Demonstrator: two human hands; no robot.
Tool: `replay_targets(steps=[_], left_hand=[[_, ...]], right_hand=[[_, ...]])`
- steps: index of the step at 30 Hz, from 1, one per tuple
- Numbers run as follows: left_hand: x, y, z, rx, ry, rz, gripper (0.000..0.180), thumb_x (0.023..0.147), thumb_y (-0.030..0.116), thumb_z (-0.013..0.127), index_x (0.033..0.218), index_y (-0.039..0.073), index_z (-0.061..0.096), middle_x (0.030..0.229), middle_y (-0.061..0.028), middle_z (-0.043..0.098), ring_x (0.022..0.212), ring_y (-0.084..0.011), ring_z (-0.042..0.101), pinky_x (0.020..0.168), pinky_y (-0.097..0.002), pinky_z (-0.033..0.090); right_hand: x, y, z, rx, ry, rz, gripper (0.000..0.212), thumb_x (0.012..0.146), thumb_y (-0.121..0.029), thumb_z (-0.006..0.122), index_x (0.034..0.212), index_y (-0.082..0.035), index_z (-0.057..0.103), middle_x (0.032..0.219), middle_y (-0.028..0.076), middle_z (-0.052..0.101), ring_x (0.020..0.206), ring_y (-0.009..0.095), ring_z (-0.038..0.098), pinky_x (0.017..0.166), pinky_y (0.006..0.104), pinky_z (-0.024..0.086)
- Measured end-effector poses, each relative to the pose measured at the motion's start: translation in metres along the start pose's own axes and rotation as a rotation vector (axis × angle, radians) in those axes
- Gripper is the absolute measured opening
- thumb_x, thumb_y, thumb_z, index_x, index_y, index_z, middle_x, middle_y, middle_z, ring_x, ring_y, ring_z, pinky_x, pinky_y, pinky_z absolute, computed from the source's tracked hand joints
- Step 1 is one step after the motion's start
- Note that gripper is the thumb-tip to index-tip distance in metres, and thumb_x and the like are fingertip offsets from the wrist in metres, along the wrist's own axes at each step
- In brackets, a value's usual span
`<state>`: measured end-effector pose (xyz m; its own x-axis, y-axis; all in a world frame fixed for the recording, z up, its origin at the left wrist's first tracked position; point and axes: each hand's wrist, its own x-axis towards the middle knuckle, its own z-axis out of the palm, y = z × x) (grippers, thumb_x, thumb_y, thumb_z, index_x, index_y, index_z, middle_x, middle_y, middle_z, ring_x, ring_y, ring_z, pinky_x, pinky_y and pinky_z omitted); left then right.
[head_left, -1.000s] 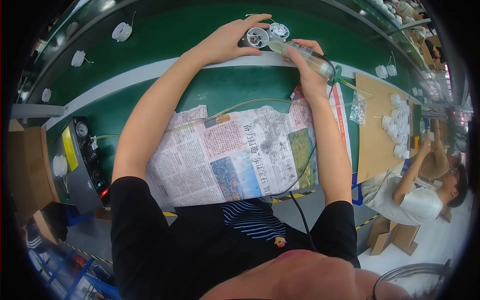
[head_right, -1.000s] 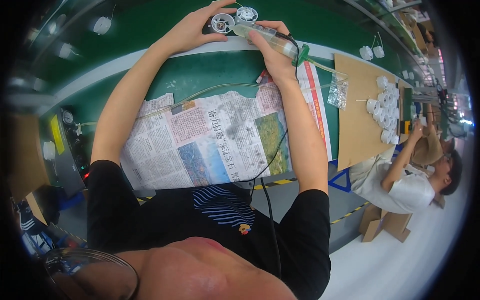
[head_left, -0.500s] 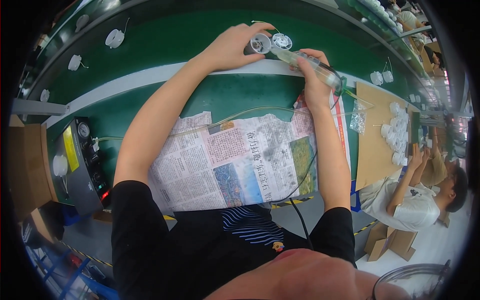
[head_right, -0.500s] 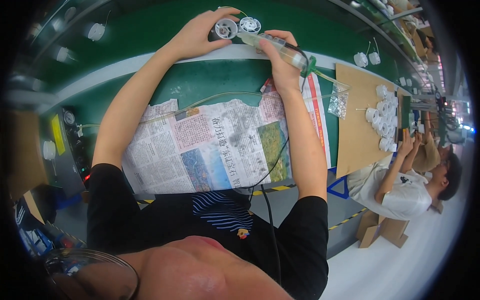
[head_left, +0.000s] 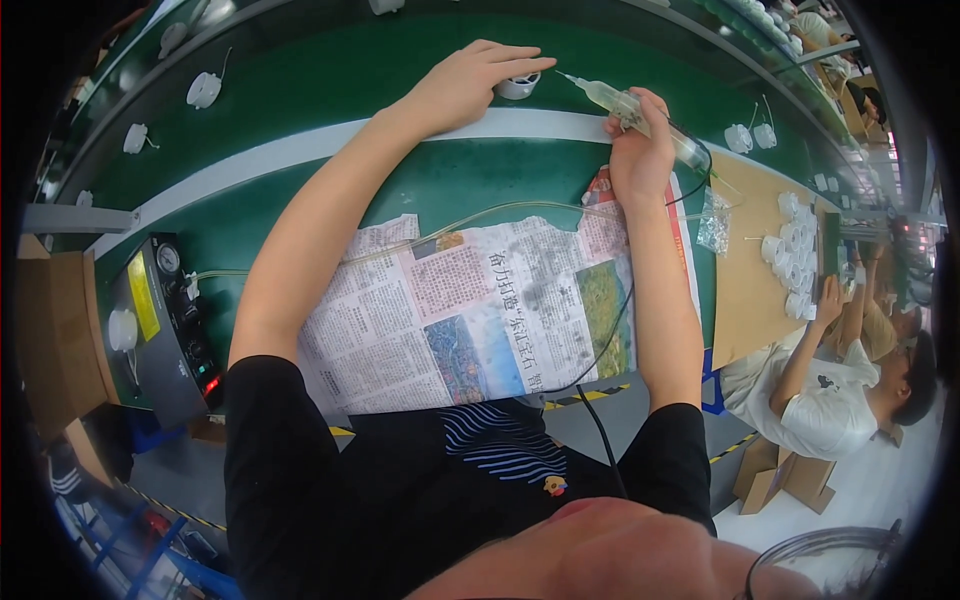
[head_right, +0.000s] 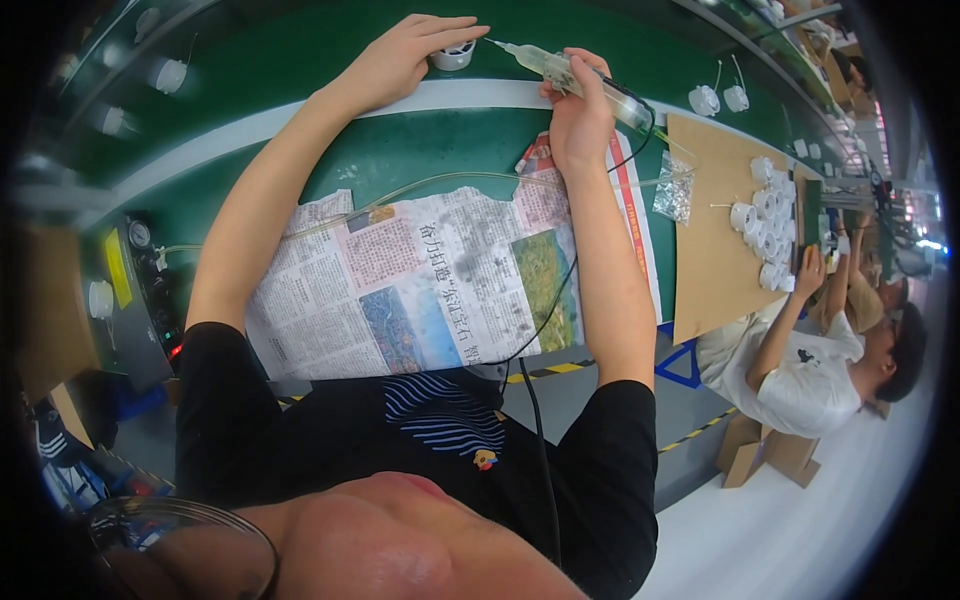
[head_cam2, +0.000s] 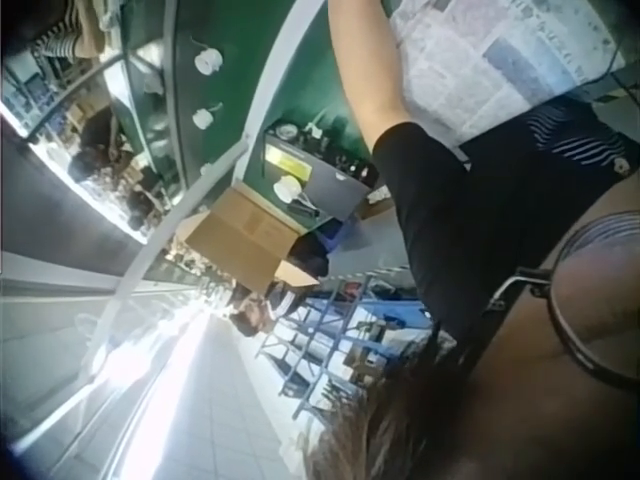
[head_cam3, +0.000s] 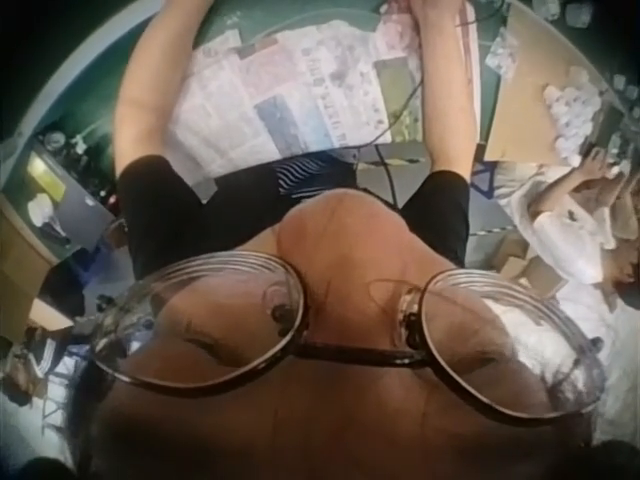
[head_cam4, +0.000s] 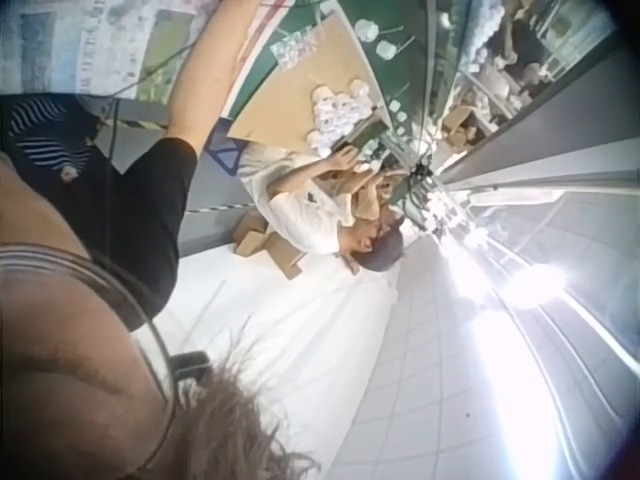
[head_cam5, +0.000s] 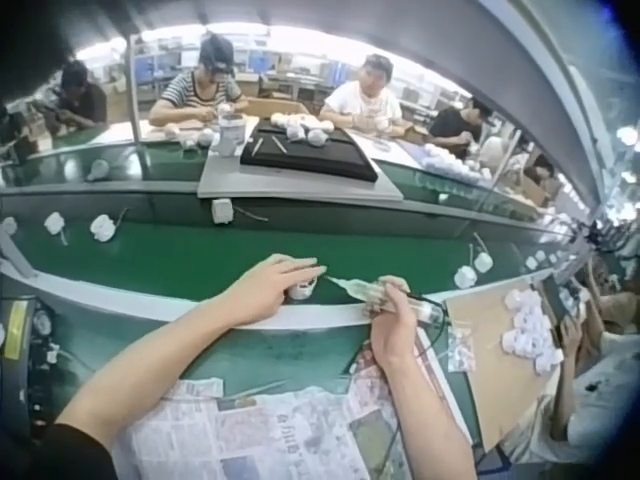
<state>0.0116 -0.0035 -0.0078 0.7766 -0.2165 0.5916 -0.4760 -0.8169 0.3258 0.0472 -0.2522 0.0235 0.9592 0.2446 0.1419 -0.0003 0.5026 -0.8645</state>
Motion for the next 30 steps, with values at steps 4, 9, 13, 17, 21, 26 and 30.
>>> replay_targets(steps=[4,9,13,17,21,26,30], left_hand=[[0.001,0.005,-0.006,0.228,-0.135,0.088,0.06,0.086,-0.007,0.064,0.137,0.026,0.062,0.139,-0.0034,0.06,0.124,-0.0268,0.059,0.103,-0.0351,0.052],[0.0,0.009,-0.012,0.3,-0.111,0.073,0.054,0.087,-0.003,0.068,0.135,0.022,0.061,0.133,-0.006,0.061,0.124,-0.0288,0.06,0.104,-0.0355,0.052],[-0.007,0.007,-0.016,-0.051,-0.036,-0.196,0.052,0.085,0.007,0.073,0.134,0.021,0.06,0.134,-0.0066,0.059,0.119,-0.03,0.062,0.099,-0.0377,0.054],[-0.001,0.004,-0.017,-0.293,-0.045,-0.242,0.059,0.083,0.015,0.079,0.137,0.018,0.056,0.133,-0.0078,0.06,0.117,-0.0317,0.064,0.099,-0.0381,0.053],[-0.004,0.005,-0.016,-0.251,-0.046,-0.025,0.058,0.083,0.014,0.079,0.137,0.015,0.056,0.131,-0.0093,0.063,0.117,-0.0313,0.064,0.1,-0.0386,0.053],[-0.003,0.001,-0.015,-0.351,-0.16,-0.1,0.058,0.086,0.012,0.078,0.138,0.017,0.055,0.133,-0.0103,0.063,0.119,-0.0315,0.063,0.104,-0.0376,0.052],[-0.001,0.002,-0.017,-0.369,-0.198,-0.133,0.057,0.086,0.012,0.078,0.138,0.017,0.055,0.131,-0.0107,0.064,0.12,-0.0313,0.063,0.105,-0.038,0.051]], right_hand=[[0.004,0.002,-0.008,0.04,0.003,-0.004,0.025,0.096,-0.023,0.063,0.112,-0.005,0.061,0.106,0.008,0.056,0.091,0.02,0.049,0.08,0.0349,0.043],[0.003,0.005,-0.003,0.075,0.01,0.013,0.025,0.095,-0.024,0.064,0.112,-0.005,0.061,0.105,0.008,0.056,0.088,0.019,0.048,0.08,0.036,0.042],[0.003,0.002,-0.008,0.051,-0.051,0.005,0.025,0.096,-0.024,0.064,0.112,-0.005,0.062,0.103,0.009,0.057,0.09,0.02,0.05,0.08,0.0359,0.044],[0.002,0.001,-0.007,-0.082,-0.146,-0.005,0.024,0.096,-0.021,0.064,0.113,-0.004,0.062,0.103,0.009,0.061,0.091,0.02,0.055,0.08,0.0351,0.046],[0.0,0.007,-0.002,-0.265,-0.182,-0.028,0.024,0.096,-0.019,0.067,0.114,-0.003,0.063,0.103,0.01,0.066,0.092,0.02,0.06,0.082,0.034,0.049],[-0.001,0.007,0.002,-0.365,-0.152,-0.035,0.025,0.094,-0.016,0.069,0.114,-0.002,0.063,0.102,0.01,0.068,0.089,0.019,0.063,0.083,0.032,0.05],[-0.004,0.009,0.002,-0.431,-0.156,-0.047,0.025,0.094,-0.016,0.07,0.114,-0.002,0.063,0.103,0.01,0.068,0.089,0.017,0.064,0.083,0.0299,0.051]])
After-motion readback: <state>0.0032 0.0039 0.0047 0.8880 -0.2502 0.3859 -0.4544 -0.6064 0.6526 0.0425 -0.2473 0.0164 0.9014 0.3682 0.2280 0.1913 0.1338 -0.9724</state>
